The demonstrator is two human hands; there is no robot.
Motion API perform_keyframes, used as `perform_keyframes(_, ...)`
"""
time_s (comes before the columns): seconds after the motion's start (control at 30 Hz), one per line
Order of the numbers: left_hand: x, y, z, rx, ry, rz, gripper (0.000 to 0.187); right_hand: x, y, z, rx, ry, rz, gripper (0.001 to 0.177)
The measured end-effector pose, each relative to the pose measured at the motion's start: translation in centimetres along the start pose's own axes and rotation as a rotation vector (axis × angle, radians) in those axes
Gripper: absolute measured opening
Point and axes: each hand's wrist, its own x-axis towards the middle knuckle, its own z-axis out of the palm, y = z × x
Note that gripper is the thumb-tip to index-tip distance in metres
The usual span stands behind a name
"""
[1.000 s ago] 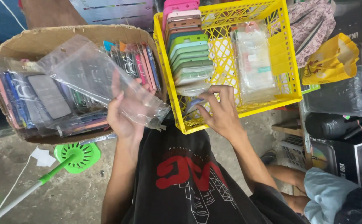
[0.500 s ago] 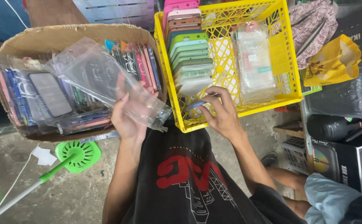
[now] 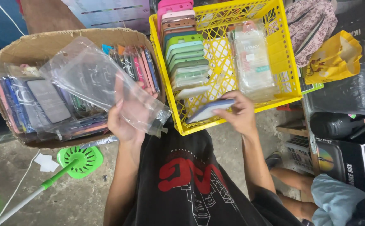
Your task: The person removes various phone cases from a cardboard box and places them into a yellow plastic crate. They handle the cases one by one, often removing them from clear plastic packaging before stacking them neatly inside the crate.
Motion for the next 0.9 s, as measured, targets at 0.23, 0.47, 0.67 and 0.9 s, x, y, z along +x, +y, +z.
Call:
perform_keyframes(0.23,0.5,0.2,0.4,-0.025,-0.122,-0.002,0.088,0.5,-1.7,1.6,0.889,0.207,-0.055,0.019)
perform_keyframes(0.47,1.0,-0.2,1.4,-0.082,-0.174,-0.017,0.088,-0.9,-3.4,5.9,0.602,0.09,0.278,0.026)
perform_keyframes(0.67,1.3,-0.2,3.1,-0.054,-0.247,0.014,0.095,-0.1,-5.7,8.4,0.568,-0.159,0.46,0.032)
perform_keyframes(0.9,0.6,-1.8,2.0,0.085,-0.292,-0.067,0.1,-1.4,-6.0,10.4,0.509,-0.249,0.451,0.039)
